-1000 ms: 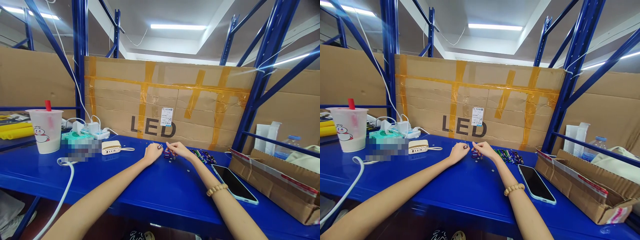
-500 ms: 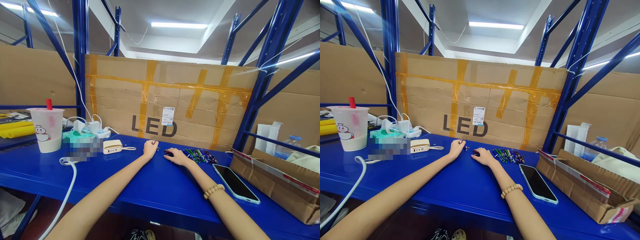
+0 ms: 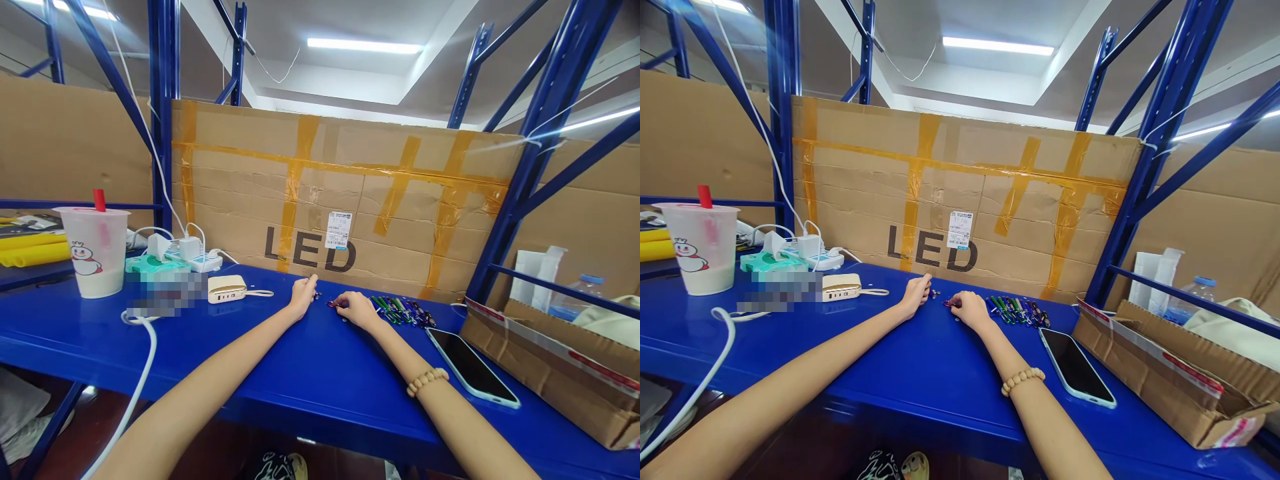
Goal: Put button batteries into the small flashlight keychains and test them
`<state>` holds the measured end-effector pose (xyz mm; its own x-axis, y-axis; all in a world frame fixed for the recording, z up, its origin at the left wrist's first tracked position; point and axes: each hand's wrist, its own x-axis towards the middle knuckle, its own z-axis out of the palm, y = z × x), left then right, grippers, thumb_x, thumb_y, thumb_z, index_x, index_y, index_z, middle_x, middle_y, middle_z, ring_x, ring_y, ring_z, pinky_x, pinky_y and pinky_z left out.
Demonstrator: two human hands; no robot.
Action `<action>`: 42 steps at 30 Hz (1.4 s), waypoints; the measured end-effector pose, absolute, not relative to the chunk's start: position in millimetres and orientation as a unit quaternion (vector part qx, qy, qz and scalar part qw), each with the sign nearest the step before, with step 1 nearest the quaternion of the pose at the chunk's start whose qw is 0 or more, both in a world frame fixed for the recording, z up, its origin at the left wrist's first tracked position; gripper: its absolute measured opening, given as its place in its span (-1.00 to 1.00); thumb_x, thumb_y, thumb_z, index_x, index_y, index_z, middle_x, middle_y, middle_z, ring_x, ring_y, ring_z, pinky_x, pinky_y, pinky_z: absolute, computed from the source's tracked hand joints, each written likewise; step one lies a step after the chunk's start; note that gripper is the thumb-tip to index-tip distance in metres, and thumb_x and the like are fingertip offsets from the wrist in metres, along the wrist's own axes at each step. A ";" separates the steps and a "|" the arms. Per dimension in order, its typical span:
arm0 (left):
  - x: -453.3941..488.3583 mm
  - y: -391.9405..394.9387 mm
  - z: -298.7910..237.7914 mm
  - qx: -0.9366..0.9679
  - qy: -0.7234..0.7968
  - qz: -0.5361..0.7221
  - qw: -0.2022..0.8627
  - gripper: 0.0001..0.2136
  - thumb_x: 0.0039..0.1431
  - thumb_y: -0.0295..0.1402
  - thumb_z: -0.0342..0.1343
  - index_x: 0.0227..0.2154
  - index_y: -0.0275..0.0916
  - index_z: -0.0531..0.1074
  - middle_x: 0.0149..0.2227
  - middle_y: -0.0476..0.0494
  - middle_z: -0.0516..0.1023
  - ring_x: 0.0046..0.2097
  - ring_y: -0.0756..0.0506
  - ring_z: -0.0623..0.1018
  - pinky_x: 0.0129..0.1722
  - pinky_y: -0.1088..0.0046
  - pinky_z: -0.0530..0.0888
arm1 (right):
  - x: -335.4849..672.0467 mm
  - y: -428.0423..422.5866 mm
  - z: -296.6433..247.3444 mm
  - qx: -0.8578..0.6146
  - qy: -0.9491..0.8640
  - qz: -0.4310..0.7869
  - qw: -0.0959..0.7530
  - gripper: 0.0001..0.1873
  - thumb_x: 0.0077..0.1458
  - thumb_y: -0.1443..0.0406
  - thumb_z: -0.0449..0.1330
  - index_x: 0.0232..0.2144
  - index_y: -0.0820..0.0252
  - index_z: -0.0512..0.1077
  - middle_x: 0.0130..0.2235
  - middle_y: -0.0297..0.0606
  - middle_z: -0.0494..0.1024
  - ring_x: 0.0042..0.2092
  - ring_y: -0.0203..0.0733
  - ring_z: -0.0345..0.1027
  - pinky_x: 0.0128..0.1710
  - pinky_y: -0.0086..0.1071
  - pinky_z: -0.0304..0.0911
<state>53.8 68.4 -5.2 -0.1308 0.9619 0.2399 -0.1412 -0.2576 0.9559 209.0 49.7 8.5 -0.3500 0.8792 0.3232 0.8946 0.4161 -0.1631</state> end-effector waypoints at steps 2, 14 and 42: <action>54.9 68.5 -6.6 0.507 0.436 0.615 0.418 -0.68 -0.06 -0.18 0.02 -0.73 -0.23 0.10 -0.77 0.13 0.06 -0.70 0.11 0.14 -0.68 0.59 0.08 | 207.9 49.5 8.4 -0.538 -0.822 -0.026 0.183 -0.76 -0.07 0.36 0.13 -0.32 0.07 0.52 -0.27 -0.35 0.55 -0.23 -0.24 0.39 -0.32 -0.46 0.19; 55.9 66.9 -8.3 0.591 0.485 0.572 0.299 -0.80 -0.26 -0.52 0.02 -0.72 -0.25 0.07 -0.69 0.15 0.12 -0.57 0.10 0.14 -0.52 0.57 0.12 | 204.5 46.7 8.8 -0.546 -0.817 -0.025 0.185 -0.71 -0.11 0.36 0.12 -0.28 0.08 0.50 -0.31 -0.35 0.55 -0.28 -0.24 0.37 -0.36 -0.46 0.17; 55.4 64.5 -6.2 0.584 0.525 0.564 0.255 -0.81 -0.27 -0.54 -0.03 -0.80 -0.26 0.08 -0.72 0.13 0.10 -0.57 0.07 0.16 -0.52 0.54 0.10 | 198.4 43.1 8.4 -0.507 -0.851 -0.058 0.123 -0.81 0.13 0.26 0.05 -0.32 0.20 0.43 -0.19 -0.20 0.46 -0.14 -0.17 0.32 -0.26 -0.41 0.16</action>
<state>55.4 64.5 -6.2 -0.1872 0.9006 0.3922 0.3263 -0.3196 0.8896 198.4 43.1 8.4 -0.4553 0.8494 0.2670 0.8776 0.4787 -0.0263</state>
